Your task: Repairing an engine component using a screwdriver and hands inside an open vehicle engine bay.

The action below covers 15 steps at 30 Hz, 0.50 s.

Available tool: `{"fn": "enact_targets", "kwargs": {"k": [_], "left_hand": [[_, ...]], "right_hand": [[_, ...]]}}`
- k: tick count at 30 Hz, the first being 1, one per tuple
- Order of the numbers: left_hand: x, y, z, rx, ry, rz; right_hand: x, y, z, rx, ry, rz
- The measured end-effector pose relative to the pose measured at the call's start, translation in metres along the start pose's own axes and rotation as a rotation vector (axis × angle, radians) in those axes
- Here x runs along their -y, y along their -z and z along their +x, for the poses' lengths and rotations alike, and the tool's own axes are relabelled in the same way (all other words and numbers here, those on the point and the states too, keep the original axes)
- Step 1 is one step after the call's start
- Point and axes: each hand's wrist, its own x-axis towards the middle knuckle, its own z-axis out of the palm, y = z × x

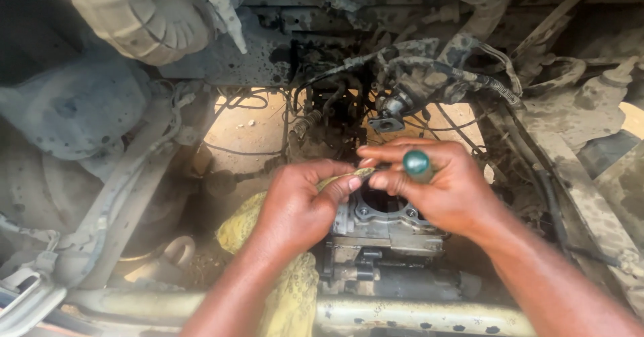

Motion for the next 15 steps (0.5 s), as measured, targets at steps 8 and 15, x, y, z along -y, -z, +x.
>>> {"fn": "enact_targets", "kwargs": {"k": [8, 15], "left_hand": [[0.015, 0.010, 0.000, 0.288, 0.028, -0.406], [-0.008, 0.018, -0.007, 0.210, 0.067, -0.248]], "right_hand": [[-0.012, -0.008, -0.007, -0.062, 0.233, -0.114], [-0.004, -0.011, -0.011, -0.196, 0.242, -0.167]]}}
